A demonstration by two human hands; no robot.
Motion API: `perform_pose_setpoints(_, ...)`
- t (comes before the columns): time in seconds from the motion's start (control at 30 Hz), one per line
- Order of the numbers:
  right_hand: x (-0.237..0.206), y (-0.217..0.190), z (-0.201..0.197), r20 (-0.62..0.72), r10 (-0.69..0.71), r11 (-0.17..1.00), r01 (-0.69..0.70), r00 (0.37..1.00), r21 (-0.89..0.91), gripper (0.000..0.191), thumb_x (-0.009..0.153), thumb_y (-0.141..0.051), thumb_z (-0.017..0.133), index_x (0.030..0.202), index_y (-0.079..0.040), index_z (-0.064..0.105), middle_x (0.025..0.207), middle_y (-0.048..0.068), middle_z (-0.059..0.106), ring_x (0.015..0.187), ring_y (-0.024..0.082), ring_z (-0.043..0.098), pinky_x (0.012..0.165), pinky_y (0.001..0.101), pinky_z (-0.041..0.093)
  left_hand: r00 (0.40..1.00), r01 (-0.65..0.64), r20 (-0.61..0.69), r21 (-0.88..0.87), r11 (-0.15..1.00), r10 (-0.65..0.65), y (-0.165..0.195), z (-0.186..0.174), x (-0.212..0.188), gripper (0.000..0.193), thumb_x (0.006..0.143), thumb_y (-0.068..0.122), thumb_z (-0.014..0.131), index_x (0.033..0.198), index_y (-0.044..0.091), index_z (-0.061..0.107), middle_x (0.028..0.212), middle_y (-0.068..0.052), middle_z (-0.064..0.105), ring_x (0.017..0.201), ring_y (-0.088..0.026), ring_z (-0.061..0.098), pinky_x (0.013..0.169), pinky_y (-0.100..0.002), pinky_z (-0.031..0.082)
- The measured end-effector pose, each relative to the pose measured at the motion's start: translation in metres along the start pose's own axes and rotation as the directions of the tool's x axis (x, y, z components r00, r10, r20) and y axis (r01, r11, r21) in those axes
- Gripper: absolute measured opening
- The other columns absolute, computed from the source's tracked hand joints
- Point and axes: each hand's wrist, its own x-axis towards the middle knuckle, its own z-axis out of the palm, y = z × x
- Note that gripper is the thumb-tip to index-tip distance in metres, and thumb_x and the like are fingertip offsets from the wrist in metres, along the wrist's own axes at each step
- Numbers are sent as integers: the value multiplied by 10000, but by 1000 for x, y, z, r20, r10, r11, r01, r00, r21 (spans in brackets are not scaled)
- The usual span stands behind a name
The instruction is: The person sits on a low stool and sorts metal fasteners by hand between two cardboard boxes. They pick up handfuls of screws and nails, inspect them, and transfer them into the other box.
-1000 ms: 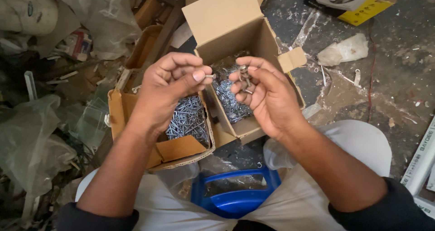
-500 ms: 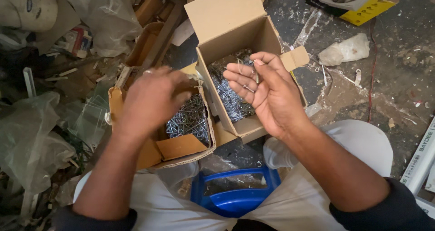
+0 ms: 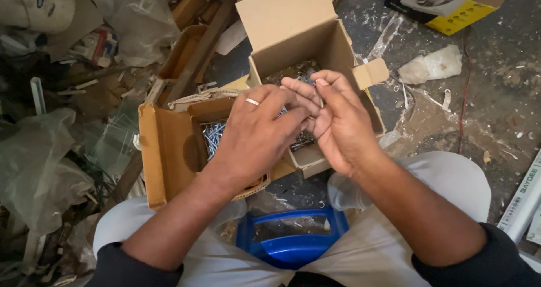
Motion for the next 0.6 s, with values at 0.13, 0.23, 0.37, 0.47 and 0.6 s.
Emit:
perform_pose_setpoints(0.13,1,1,1,-4,18,999,-18,1000,-37,138,1111,-210,439,1201,-110,470,1375,274,633,1135,259,685,870,347,584,1000,16,27,-63,998,-14,-2,0,-2,185,870,168,789,1012,110,686,1094,-25,641,1106,-255,617,932,-437,472)
perform_pose_setpoints(0.23,1,0,3,24,12,998,-10,1000,-65,128,1110,-191,456,1194,-97,479,1374,269,642,1180,264,676,891,349,581,999,0,48,-109,994,5,-7,-3,-3,160,889,147,778,994,93,671,1063,-54,647,1068,-284,631,915,-453,496)
perform_pose_setpoints(0.37,3,-5,3,12,-7,995,8,1000,-104,125,1071,-143,515,1166,-62,527,1333,245,661,1238,291,683,996,377,594,965,159,244,-233,959,-100,-38,-28,-7,149,896,178,785,960,89,685,914,-105,671,874,-317,670,758,-459,532)
perform_pose_setpoints(0.47,5,-10,3,-10,-45,989,43,999,-139,139,1057,-113,560,1175,-42,579,1306,222,676,1233,298,686,1038,389,588,842,286,481,-12,958,-245,-63,-50,-17,81,848,197,754,891,136,722,841,-88,708,815,-310,702,734,-469,547)
perform_pose_setpoints(0.6,3,-10,4,-25,-67,985,62,997,-158,162,1050,-86,586,1194,-18,620,1297,194,682,1245,290,676,1055,388,583,713,303,570,274,913,-408,-69,-51,-23,207,803,295,780,961,163,757,877,-107,708,868,-343,695,779,-497,543)
